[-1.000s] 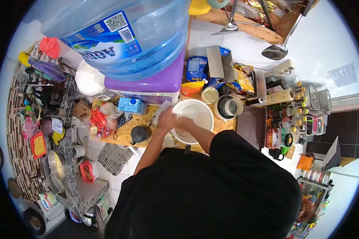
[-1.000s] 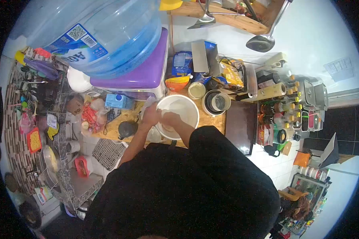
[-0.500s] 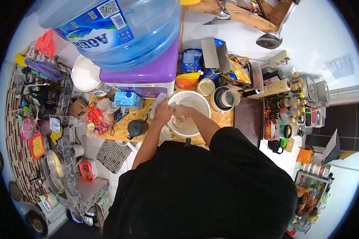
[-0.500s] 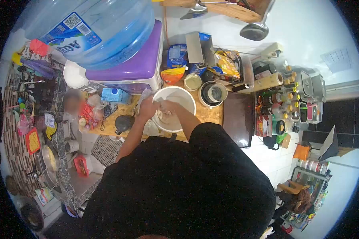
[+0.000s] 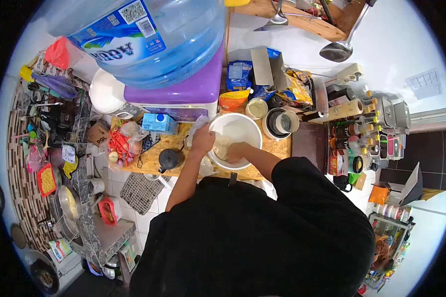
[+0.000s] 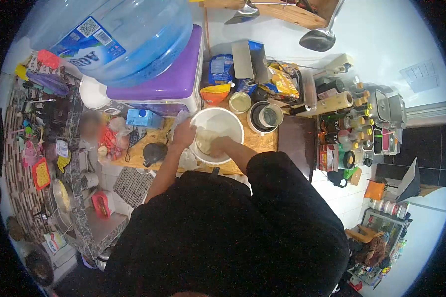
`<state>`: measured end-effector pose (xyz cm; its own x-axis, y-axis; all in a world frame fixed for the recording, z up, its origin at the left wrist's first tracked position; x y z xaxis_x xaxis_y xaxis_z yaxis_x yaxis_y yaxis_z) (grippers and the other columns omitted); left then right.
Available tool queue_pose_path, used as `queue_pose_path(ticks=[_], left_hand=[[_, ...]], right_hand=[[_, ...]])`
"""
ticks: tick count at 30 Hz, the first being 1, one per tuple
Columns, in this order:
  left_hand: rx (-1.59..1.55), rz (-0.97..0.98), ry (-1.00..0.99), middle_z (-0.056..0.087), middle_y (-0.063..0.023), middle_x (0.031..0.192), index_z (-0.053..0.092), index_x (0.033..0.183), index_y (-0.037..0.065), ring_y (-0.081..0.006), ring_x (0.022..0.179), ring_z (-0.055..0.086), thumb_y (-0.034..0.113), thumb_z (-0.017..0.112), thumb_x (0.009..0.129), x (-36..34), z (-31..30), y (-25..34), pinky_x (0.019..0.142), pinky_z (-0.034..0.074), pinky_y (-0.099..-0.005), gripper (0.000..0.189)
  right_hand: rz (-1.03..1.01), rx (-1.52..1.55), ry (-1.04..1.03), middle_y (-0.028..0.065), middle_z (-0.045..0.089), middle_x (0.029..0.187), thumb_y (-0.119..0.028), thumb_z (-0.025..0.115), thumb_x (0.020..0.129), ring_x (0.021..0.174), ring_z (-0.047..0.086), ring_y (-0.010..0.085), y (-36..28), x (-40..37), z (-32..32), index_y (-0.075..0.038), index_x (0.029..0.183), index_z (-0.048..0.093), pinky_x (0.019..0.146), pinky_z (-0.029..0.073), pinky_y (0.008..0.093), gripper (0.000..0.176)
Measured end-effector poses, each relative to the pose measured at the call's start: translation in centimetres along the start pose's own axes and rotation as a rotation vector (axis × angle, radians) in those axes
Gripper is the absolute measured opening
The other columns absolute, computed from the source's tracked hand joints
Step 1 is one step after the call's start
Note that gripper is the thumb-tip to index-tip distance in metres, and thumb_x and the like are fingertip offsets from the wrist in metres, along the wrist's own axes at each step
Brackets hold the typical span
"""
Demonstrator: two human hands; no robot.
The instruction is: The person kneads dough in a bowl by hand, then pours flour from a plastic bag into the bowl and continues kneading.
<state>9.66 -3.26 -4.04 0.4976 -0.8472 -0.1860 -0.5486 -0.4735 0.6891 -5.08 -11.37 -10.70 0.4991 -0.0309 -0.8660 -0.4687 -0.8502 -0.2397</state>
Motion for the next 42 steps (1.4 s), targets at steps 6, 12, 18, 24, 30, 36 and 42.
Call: queue_pose_path(ticks=[6, 12, 18, 24, 30, 36, 42], left_hand=[[0.037, -0.048, -0.041, 0.064, -0.0280, 0.099, 0.059, 0.113, 0.005, -0.0463, 0.094, 0.061, 0.018, 0.053, 0.082, 0.2, 0.0, -0.1, 0.085, 0.048, -0.0533, 0.035], [0.016, -0.012, -0.007, 0.064, -0.0275, 0.097, 0.059, 0.113, 0.005, -0.0459, 0.092, 0.061, 0.017, 0.056, 0.081, 0.1, 0.2, -0.3, 0.085, 0.047, -0.0534, 0.034], [-0.027, 0.061, 0.008, 0.065, -0.0252, 0.096, 0.060, 0.113, 0.006, -0.0454, 0.093, 0.061, 0.017, 0.056, 0.083, 0.2, 0.8, -0.9, 0.085, 0.047, -0.0531, 0.032], [-0.024, 0.054, 0.043, 0.066, -0.0239, 0.099, 0.060, 0.116, 0.007, -0.0451, 0.093, 0.061, 0.017, 0.055, 0.083, -0.3, 0.2, -0.4, 0.085, 0.047, -0.0521, 0.035], [-0.020, 0.018, 0.029, 0.065, -0.0261, 0.096, 0.060, 0.105, 0.003, -0.0455, 0.092, 0.060, 0.019, 0.054, 0.083, 0.3, 1.2, -2.0, 0.085, 0.047, -0.0526, 0.028], [-0.032, -0.028, -0.027, 0.064, -0.0280, 0.095, 0.058, 0.102, 0.002, -0.0463, 0.093, 0.060, 0.019, 0.054, 0.082, 0.1, 0.3, -1.1, 0.086, 0.046, -0.0539, 0.027], [0.032, -0.057, -0.042, 0.064, -0.0274, 0.095, 0.057, 0.105, 0.001, -0.0479, 0.093, 0.059, 0.019, 0.054, 0.082, 0.1, 0.4, -1.1, 0.086, 0.046, -0.0542, 0.029]], right_hand=[[-0.009, -0.143, 0.064, 0.0102, 0.067, 0.115, -0.040, 0.062, 0.075, 0.107, 0.063, 0.0298, 0.2, -0.2, -0.5, -0.014, 0.111, 0.070, 0.089, 0.049, 0.0428, 0.045], [-0.019, 0.163, 0.195, 0.0149, 0.070, 0.086, -0.032, 0.059, 0.071, 0.073, 0.067, 0.0258, 0.7, 0.1, -1.9, -0.008, 0.087, 0.073, 0.062, 0.052, 0.0414, 0.032], [-0.086, 0.988, -0.197, 0.0046, 0.069, 0.079, -0.036, 0.068, 0.074, 0.069, 0.063, 0.0176, 2.3, 1.9, 0.7, -0.011, 0.094, 0.072, 0.062, 0.050, 0.0329, 0.032], [-0.356, 0.777, 0.178, 0.0012, 0.060, 0.067, -0.040, 0.058, 0.089, 0.060, 0.057, 0.0127, 0.3, 0.0, -2.2, -0.013, 0.081, 0.067, 0.053, 0.044, 0.0284, 0.029], [-0.169, 1.165, 0.249, 0.0053, 0.054, 0.069, -0.031, 0.043, 0.095, 0.054, 0.049, 0.0192, -1.8, 6.0, 1.9, -0.009, 0.080, 0.063, 0.050, 0.040, 0.0357, 0.034], [-0.257, 0.333, 0.620, 0.0229, 0.065, 0.099, -0.029, 0.038, 0.094, 0.094, 0.063, 0.0347, -2.5, 7.5, 2.5, -0.002, 0.098, 0.064, 0.083, 0.048, 0.0442, 0.038], [-0.023, 0.360, 0.596, 0.0246, 0.064, 0.110, -0.028, 0.037, 0.093, 0.105, 0.061, 0.0403, -4.3, 3.3, 1.0, -0.002, 0.104, 0.065, 0.093, 0.046, 0.0483, 0.040]])
Point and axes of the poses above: each hand's wrist, its own x-axis towards the middle knuckle, its own z-axis out of the palm, y = z × x, the point moved 2 cm from there along x, towards the middle knuckle
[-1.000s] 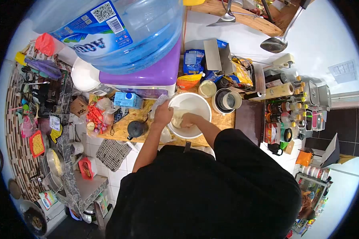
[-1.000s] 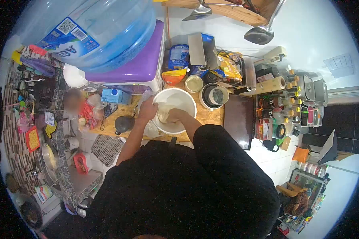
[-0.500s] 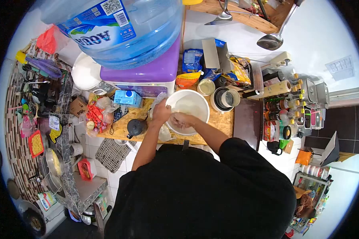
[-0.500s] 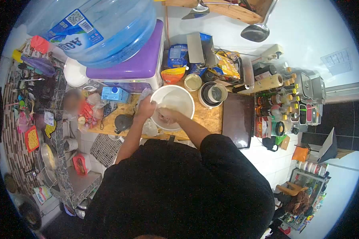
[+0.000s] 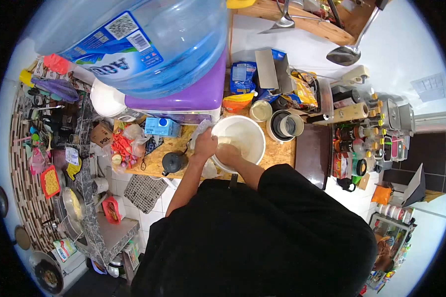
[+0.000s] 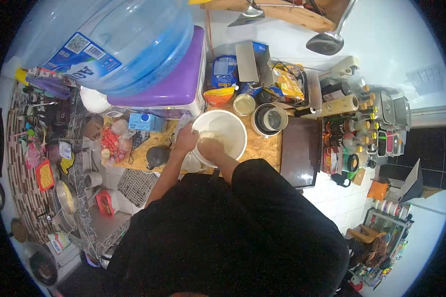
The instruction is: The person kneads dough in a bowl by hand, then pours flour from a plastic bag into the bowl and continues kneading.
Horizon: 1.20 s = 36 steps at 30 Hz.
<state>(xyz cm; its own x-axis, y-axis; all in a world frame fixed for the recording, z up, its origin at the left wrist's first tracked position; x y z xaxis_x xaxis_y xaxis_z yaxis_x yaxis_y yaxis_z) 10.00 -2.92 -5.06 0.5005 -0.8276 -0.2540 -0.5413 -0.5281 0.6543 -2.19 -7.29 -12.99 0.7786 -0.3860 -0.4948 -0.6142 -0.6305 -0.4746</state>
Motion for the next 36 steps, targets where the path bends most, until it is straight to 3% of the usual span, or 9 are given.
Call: queue_pose_path(ticks=[5, 7, 14, 15, 19, 22, 28, 30, 36], left_hand=[[-0.063, 0.017, 0.026, 0.064, -0.0280, 0.095, 0.057, 0.104, 0.000, -0.0476, 0.093, 0.059, 0.019, 0.054, 0.082, 0.3, 0.7, -0.4, 0.086, 0.045, -0.0545, 0.029], [-0.078, 0.071, 0.047, 0.064, -0.0284, 0.094, 0.057, 0.103, 0.001, -0.0469, 0.092, 0.060, 0.018, 0.054, 0.082, 0.3, 0.4, -0.4, 0.084, 0.045, -0.0549, 0.027], [-0.133, 0.042, 0.050, 0.064, -0.0286, 0.091, 0.058, 0.102, 0.001, -0.0480, 0.090, 0.060, 0.017, 0.055, 0.081, -0.2, -0.3, 0.6, 0.081, 0.046, -0.0552, 0.026], [-0.139, 0.058, 0.066, 0.064, -0.0288, 0.091, 0.059, 0.102, 0.001, -0.0481, 0.090, 0.060, 0.018, 0.056, 0.081, 0.0, 0.2, 0.1, 0.081, 0.046, -0.0550, 0.027], [-0.157, 0.033, 0.056, 0.064, -0.0292, 0.092, 0.059, 0.102, 0.001, -0.0476, 0.091, 0.060, 0.020, 0.057, 0.080, 0.0, 0.0, 0.2, 0.082, 0.047, -0.0545, 0.029], [-0.113, 0.042, 0.018, 0.064, -0.0284, 0.096, 0.060, 0.108, 0.001, -0.0463, 0.095, 0.060, 0.018, 0.056, 0.082, 0.2, 0.3, -0.5, 0.083, 0.048, -0.0512, 0.031], [-0.051, 0.050, 0.011, 0.064, -0.0291, 0.097, 0.060, 0.106, 0.001, -0.0462, 0.095, 0.061, 0.020, 0.057, 0.082, 0.3, 0.3, -0.5, 0.083, 0.048, -0.0500, 0.031], [-0.084, 0.027, -0.020, 0.063, -0.0291, 0.098, 0.060, 0.106, 0.001, -0.0459, 0.095, 0.061, 0.020, 0.057, 0.082, -0.2, -0.3, 0.0, 0.083, 0.048, -0.0496, 0.031], [-0.163, 0.120, 0.058, 0.063, -0.0305, 0.090, 0.058, 0.099, -0.002, -0.0488, 0.088, 0.060, 0.016, 0.055, 0.080, 0.5, 0.3, -0.3, 0.082, 0.047, -0.0538, 0.026]], right_hand=[[0.025, 0.009, 0.108, 0.0183, 0.068, 0.093, -0.031, 0.040, 0.095, 0.089, 0.067, 0.0309, 1.0, 0.1, -1.2, -0.005, 0.091, 0.066, 0.076, 0.053, 0.0431, 0.037], [0.210, 0.569, -0.738, 0.0074, 0.066, 0.084, -0.027, 0.052, 0.091, 0.073, 0.065, 0.0181, 3.7, 1.4, -0.8, -0.009, 0.092, 0.066, 0.063, 0.052, 0.0340, 0.023], [0.188, 1.987, -0.328, -0.0020, 0.045, 0.051, -0.033, 0.043, 0.088, 0.040, 0.040, 0.0133, 3.0, 1.1, -4.1, -0.017, 0.060, 0.049, 0.039, 0.037, 0.0306, 0.034], [0.580, 1.844, -0.242, -0.0008, 0.043, 0.049, -0.036, 0.039, 0.088, 0.039, 0.038, 0.0157, 1.0, 0.7, -4.4, -0.018, 0.055, 0.042, 0.038, 0.036, 0.0324, 0.038], [0.325, 2.000, -0.406, 0.0030, 0.053, 0.064, -0.034, 0.048, 0.088, 0.047, 0.044, 0.0165, 1.5, 5.0, 2.0, -0.017, 0.061, 0.050, 0.044, 0.035, 0.0299, 0.031], [0.569, 1.766, 0.022, 0.0063, 0.054, 0.065, -0.031, 0.047, 0.088, 0.051, 0.049, 0.0195, 0.5, 5.7, 2.3, -0.012, 0.071, 0.057, 0.046, 0.038, 0.0312, 0.027], [0.334, 0.913, 0.121, 0.0155, 0.060, 0.073, -0.032, 0.043, 0.092, 0.067, 0.062, 0.0330, 1.8, 5.6, 1.1, -0.004, 0.096, 0.060, 0.063, 0.050, 0.0447, 0.033], [-0.123, 0.429, 0.330, 0.0233, 0.062, 0.079, -0.038, 0.042, 0.094, 0.074, 0.063, 0.0399, 1.5, 5.2, 1.9, -0.007, 0.098, 0.061, 0.071, 0.051, 0.0484, 0.037], [-0.084, 0.310, 0.532, 0.0251, 0.062, 0.077, -0.028, 0.054, 0.085, 0.067, 0.060, 0.0431, 0.1, 2.8, 1.0, -0.002, 0.092, 0.058, 0.063, 0.048, 0.0512, 0.028]])
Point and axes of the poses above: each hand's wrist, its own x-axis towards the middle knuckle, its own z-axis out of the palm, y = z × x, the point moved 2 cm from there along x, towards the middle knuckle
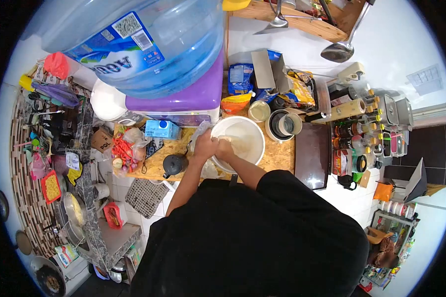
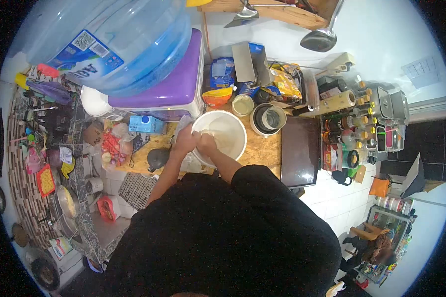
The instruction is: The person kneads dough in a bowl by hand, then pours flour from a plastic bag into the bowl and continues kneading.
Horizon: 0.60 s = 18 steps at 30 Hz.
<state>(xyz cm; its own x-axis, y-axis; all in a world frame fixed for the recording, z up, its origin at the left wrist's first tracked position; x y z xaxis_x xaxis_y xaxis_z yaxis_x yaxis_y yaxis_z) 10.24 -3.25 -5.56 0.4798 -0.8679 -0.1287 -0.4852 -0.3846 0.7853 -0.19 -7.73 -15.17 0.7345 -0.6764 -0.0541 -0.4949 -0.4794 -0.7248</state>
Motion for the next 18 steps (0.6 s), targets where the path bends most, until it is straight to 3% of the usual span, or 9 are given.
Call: queue_pose_path(ticks=[1, 6, 7, 10, 12, 13, 15, 16, 18], left_hand=[[-0.001, 0.015, 0.000, 0.063, -0.0305, 0.091, 0.058, 0.099, -0.002, -0.0485, 0.089, 0.060, 0.016, 0.055, 0.080, -0.3, 0.1, -0.2, 0.082, 0.047, -0.0535, 0.026], [0.024, -0.004, -0.006, 0.063, -0.0292, 0.096, 0.058, 0.101, -0.001, -0.0470, 0.094, 0.059, 0.015, 0.055, 0.081, -0.5, -0.1, 0.2, 0.084, 0.046, -0.0530, 0.026], [0.027, -0.020, -0.013, 0.063, -0.0287, 0.097, 0.059, 0.101, 0.000, -0.0465, 0.095, 0.059, 0.015, 0.055, 0.081, -0.4, -0.2, 0.1, 0.085, 0.046, -0.0529, 0.026], [0.048, -0.017, -0.015, 0.063, -0.0276, 0.097, 0.059, 0.102, 0.001, -0.0465, 0.095, 0.059, 0.015, 0.056, 0.081, -0.4, -0.2, 0.0, 0.084, 0.046, -0.0529, 0.025], [0.049, -0.029, -0.016, 0.064, -0.0273, 0.097, 0.059, 0.102, 0.002, -0.0465, 0.095, 0.059, 0.015, 0.057, 0.081, -0.6, -0.4, 0.6, 0.084, 0.047, -0.0526, 0.025], [0.053, -0.041, -0.013, 0.064, -0.0270, 0.097, 0.059, 0.102, 0.002, -0.0465, 0.094, 0.059, 0.015, 0.057, 0.081, -0.6, -0.6, 0.7, 0.084, 0.047, -0.0523, 0.025], [0.053, -0.025, -0.012, 0.064, -0.0266, 0.096, 0.059, 0.102, 0.002, -0.0467, 0.093, 0.060, 0.015, 0.058, 0.081, -0.3, -0.4, 0.2, 0.083, 0.047, -0.0524, 0.025], [0.052, -0.009, -0.010, 0.064, -0.0262, 0.095, 0.059, 0.102, 0.002, -0.0468, 0.093, 0.060, 0.016, 0.059, 0.080, -0.3, -0.2, -0.1, 0.083, 0.047, -0.0525, 0.025], [0.050, -0.022, -0.027, 0.064, -0.0262, 0.094, 0.059, 0.101, 0.002, -0.0467, 0.092, 0.060, 0.016, 0.059, 0.080, -0.6, -0.5, 0.3, 0.082, 0.048, -0.0528, 0.025]], right_hand=[[0.007, -0.001, 0.001, 0.0251, 0.062, 0.077, -0.028, 0.054, 0.085, 0.067, 0.060, 0.0431, 0.4, -0.5, 0.1, -0.002, 0.092, 0.058, 0.063, 0.048, 0.0512, 0.028], [0.846, 1.219, -0.689, 0.0092, 0.060, 0.067, -0.029, 0.048, 0.093, 0.060, 0.059, 0.0249, 0.3, 0.6, -3.7, -0.010, 0.078, 0.062, 0.054, 0.048, 0.0399, 0.027], [0.844, 1.215, -0.694, 0.0092, 0.060, 0.067, -0.029, 0.048, 0.093, 0.060, 0.059, 0.0249, 0.3, 0.8, -4.9, -0.010, 0.078, 0.062, 0.054, 0.048, 0.0399, 0.027], [1.001, 1.517, -0.459, 0.0026, 0.054, 0.061, -0.028, 0.043, 0.093, 0.049, 0.051, 0.0201, 2.6, 0.9, -6.3, -0.013, 0.068, 0.057, 0.043, 0.042, 0.0363, 0.032], [0.829, 1.843, -0.718, 0.0017, 0.052, 0.060, -0.030, 0.039, 0.093, 0.045, 0.048, 0.0185, 7.4, 0.9, -2.7, -0.015, 0.067, 0.055, 0.039, 0.039, 0.0362, 0.035], [0.832, 1.842, -0.719, 0.0017, 0.052, 0.060, -0.030, 0.039, 0.093, 0.045, 0.048, 0.0185, 7.5, 0.9, -2.0, -0.015, 0.067, 0.055, 0.039, 0.039, 0.0362, 0.035], [1.013, 1.328, -0.323, 0.0040, 0.052, 0.059, -0.034, 0.038, 0.091, 0.049, 0.053, 0.0190, 7.5, 1.2, -0.6, -0.012, 0.068, 0.057, 0.042, 0.043, 0.0358, 0.037], [1.017, 1.321, -0.328, 0.0040, 0.052, 0.059, -0.034, 0.038, 0.091, 0.049, 0.053, 0.0190, 7.1, 1.4, -0.3, -0.012, 0.068, 0.057, 0.042, 0.043, 0.0358, 0.037], [1.005, 0.696, -0.168, 0.0057, 0.051, 0.058, -0.028, 0.042, 0.089, 0.051, 0.056, 0.0200, 5.5, 2.0, -1.3, -0.007, 0.073, 0.058, 0.046, 0.046, 0.0363, 0.031]])
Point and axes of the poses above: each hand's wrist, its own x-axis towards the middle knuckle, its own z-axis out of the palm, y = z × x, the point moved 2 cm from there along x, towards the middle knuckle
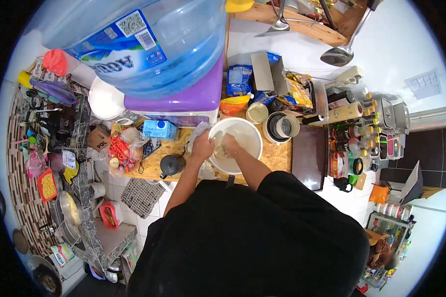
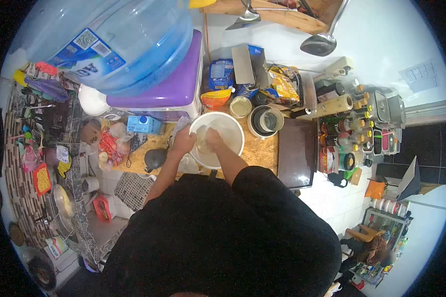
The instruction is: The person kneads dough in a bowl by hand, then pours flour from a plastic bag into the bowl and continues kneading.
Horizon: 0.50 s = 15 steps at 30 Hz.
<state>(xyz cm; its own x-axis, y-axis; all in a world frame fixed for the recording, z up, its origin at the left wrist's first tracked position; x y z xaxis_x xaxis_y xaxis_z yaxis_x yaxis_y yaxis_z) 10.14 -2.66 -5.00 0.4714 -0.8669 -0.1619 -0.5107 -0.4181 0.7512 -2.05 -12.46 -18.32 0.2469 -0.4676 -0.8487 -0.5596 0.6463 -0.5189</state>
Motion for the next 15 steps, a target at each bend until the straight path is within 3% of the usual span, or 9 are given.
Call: queue_pose_path(ticks=[1, 3, 4, 6, 9, 13, 15], left_hand=[[0.000, -0.005, -0.014, 0.064, -0.0262, 0.093, 0.059, 0.101, 0.002, -0.0465, 0.091, 0.060, 0.016, 0.060, 0.080, 0.2, -0.3, 0.3, 0.081, 0.048, -0.0531, 0.025], [-0.020, -0.014, -0.013, 0.064, -0.0263, 0.093, 0.058, 0.101, 0.002, -0.0461, 0.091, 0.061, 0.016, 0.060, 0.080, -0.1, -0.4, 0.2, 0.081, 0.048, -0.0532, 0.024], [-0.051, -0.022, -0.007, 0.064, -0.0263, 0.093, 0.058, 0.101, 0.003, -0.0456, 0.091, 0.061, 0.016, 0.060, 0.080, 0.0, -0.3, 0.3, 0.081, 0.048, -0.0532, 0.024], [-0.043, -0.015, -0.005, 0.064, -0.0261, 0.093, 0.058, 0.102, 0.003, -0.0455, 0.090, 0.061, 0.016, 0.060, 0.081, 0.1, -0.4, 0.4, 0.082, 0.048, -0.0531, 0.025], [-0.019, 0.020, -0.018, 0.065, -0.0257, 0.093, 0.058, 0.104, 0.003, -0.0452, 0.090, 0.061, 0.017, 0.060, 0.081, 0.0, -0.3, 0.3, 0.082, 0.048, -0.0528, 0.027], [-0.026, 0.002, -0.017, 0.065, -0.0261, 0.094, 0.059, 0.102, 0.002, -0.0456, 0.090, 0.061, 0.016, 0.059, 0.081, 0.3, -0.3, 0.2, 0.082, 0.048, -0.0531, 0.025], [-0.057, 0.028, -0.016, 0.065, -0.0261, 0.094, 0.059, 0.101, 0.001, -0.0457, 0.091, 0.061, 0.016, 0.059, 0.081, 0.1, -0.6, 0.6, 0.082, 0.048, -0.0534, 0.025]], right_hand=[[-0.005, -0.003, -0.005, 0.0057, 0.051, 0.058, -0.028, 0.042, 0.089, 0.051, 0.056, 0.0200, -0.9, -0.9, 0.0, -0.007, 0.073, 0.058, 0.046, 0.046, 0.0363, 0.031], [-0.512, -0.444, 0.015, 0.0121, 0.057, 0.063, -0.021, 0.047, 0.089, 0.055, 0.060, 0.0262, -1.7, -3.0, -0.1, 0.000, 0.086, 0.061, 0.051, 0.049, 0.0377, 0.026], [-0.512, -0.447, 0.011, 0.0121, 0.057, 0.063, -0.021, 0.047, 0.089, 0.055, 0.060, 0.0262, -1.4, -2.4, -0.1, 0.000, 0.086, 0.061, 0.051, 0.049, 0.0377, 0.026], [-0.843, -1.245, 0.247, 0.0177, 0.065, 0.075, -0.019, 0.053, 0.087, 0.065, 0.066, 0.0311, -1.2, -1.8, 0.6, -0.002, 0.102, 0.063, 0.055, 0.053, 0.0392, 0.024], [-0.793, -1.144, 0.272, 0.0223, 0.067, 0.085, -0.025, 0.057, 0.085, 0.076, 0.068, 0.0355, -2.3, -6.2, 0.5, -0.003, 0.105, 0.064, 0.058, 0.055, 0.0400, 0.031], [-0.815, -1.035, 0.353, 0.0208, 0.066, 0.080, -0.030, 0.056, 0.085, 0.076, 0.069, 0.0333, -1.0, -5.7, 0.2, -0.001, 0.098, 0.066, 0.059, 0.055, 0.0419, 0.033], [-1.029, -1.217, 0.213, 0.0160, 0.063, 0.070, -0.039, 0.049, 0.090, 0.063, 0.065, 0.0291, -0.9, -3.3, 0.3, -0.002, 0.087, 0.067, 0.053, 0.052, 0.0406, 0.041]])
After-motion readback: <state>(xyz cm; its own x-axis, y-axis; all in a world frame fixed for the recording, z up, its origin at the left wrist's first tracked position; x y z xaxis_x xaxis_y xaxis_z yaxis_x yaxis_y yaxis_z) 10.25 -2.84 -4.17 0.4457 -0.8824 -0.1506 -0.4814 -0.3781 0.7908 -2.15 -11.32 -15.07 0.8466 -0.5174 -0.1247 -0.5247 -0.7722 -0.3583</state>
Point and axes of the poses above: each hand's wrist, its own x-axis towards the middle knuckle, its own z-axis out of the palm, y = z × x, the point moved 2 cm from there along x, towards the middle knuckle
